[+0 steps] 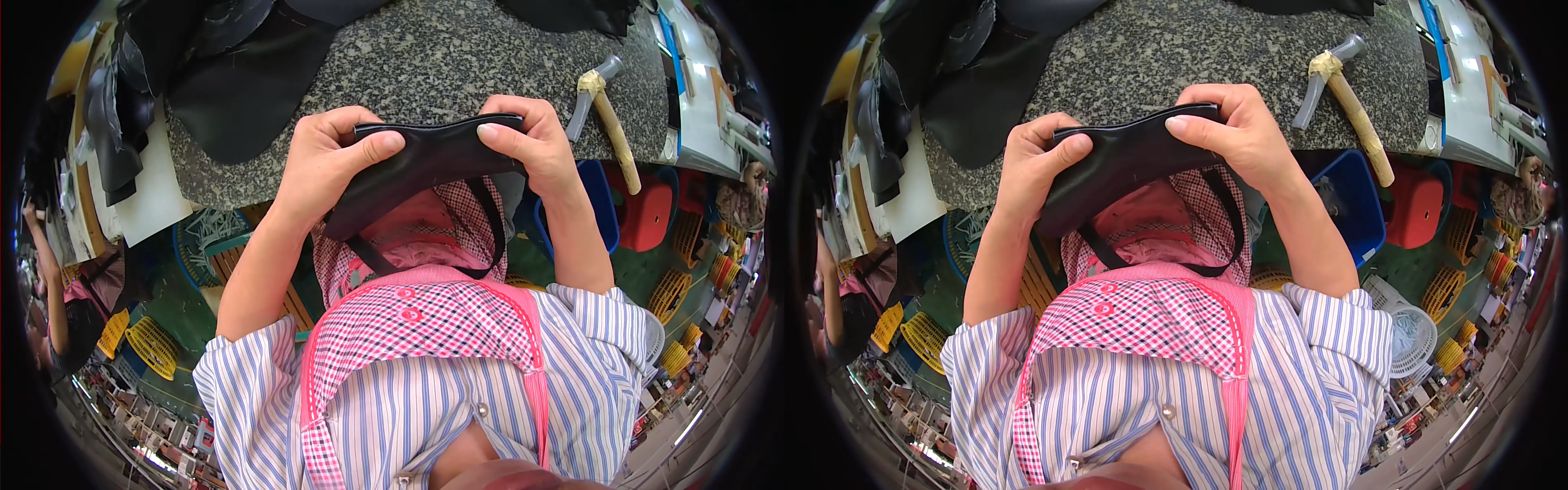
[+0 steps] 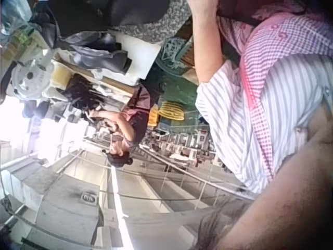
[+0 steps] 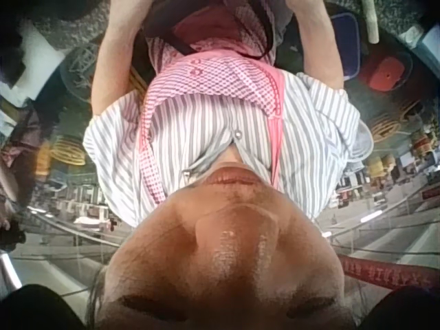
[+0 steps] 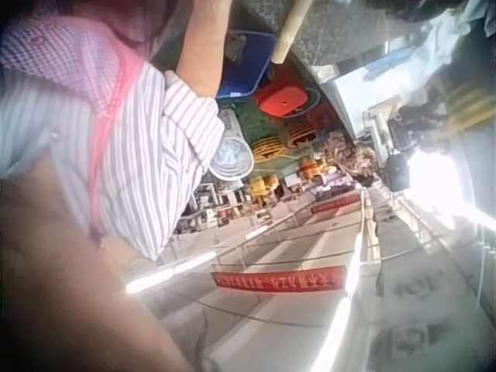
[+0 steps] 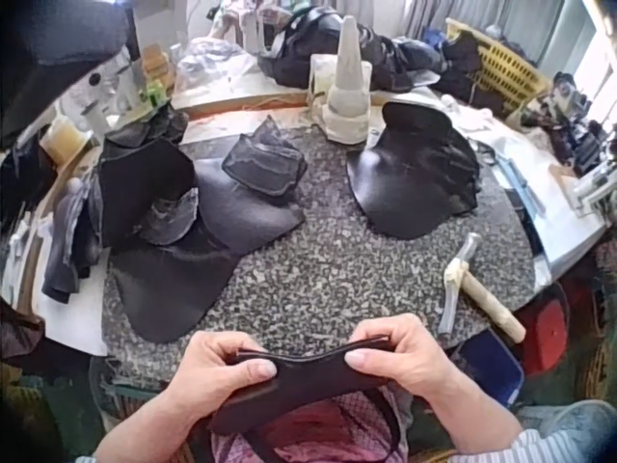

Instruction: Hammering the edges and seams of leather shoe components on a marble workbench to flatten and bond them.

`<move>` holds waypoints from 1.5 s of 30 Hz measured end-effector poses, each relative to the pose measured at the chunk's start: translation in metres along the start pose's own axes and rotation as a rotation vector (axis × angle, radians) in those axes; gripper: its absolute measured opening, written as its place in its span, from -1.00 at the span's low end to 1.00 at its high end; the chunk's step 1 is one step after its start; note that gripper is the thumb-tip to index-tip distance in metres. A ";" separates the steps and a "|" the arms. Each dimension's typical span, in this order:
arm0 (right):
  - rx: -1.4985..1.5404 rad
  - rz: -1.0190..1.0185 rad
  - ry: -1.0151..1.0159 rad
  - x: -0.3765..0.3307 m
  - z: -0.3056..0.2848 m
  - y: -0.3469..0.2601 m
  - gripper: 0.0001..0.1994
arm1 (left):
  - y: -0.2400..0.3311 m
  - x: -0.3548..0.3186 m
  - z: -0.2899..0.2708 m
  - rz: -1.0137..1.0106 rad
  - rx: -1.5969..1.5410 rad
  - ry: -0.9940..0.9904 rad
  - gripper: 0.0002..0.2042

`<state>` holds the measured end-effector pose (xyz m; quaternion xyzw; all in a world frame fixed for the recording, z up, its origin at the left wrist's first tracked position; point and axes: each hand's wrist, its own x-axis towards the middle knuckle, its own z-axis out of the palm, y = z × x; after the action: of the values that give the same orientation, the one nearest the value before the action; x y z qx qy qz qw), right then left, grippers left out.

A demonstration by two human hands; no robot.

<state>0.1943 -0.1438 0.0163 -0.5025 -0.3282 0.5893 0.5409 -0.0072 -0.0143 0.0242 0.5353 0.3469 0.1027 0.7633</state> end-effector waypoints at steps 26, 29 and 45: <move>0.156 0.003 0.007 0.000 -0.009 0.009 -0.83 | -0.010 -0.004 -0.004 -0.034 -0.163 0.021 -0.83; 0.210 0.026 0.025 0.004 -0.008 0.010 -0.85 | -0.007 -0.005 -0.003 0.015 -0.197 -0.069 -0.81; -1.731 -0.608 0.705 0.025 -0.135 -0.112 -0.67 | 0.032 0.026 -0.029 1.072 0.977 0.348 -0.67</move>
<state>0.3585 -0.1187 0.0767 -0.7665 -0.5816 -0.2029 0.1817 0.0005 0.0338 0.0365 0.8854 0.1601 0.3781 0.2177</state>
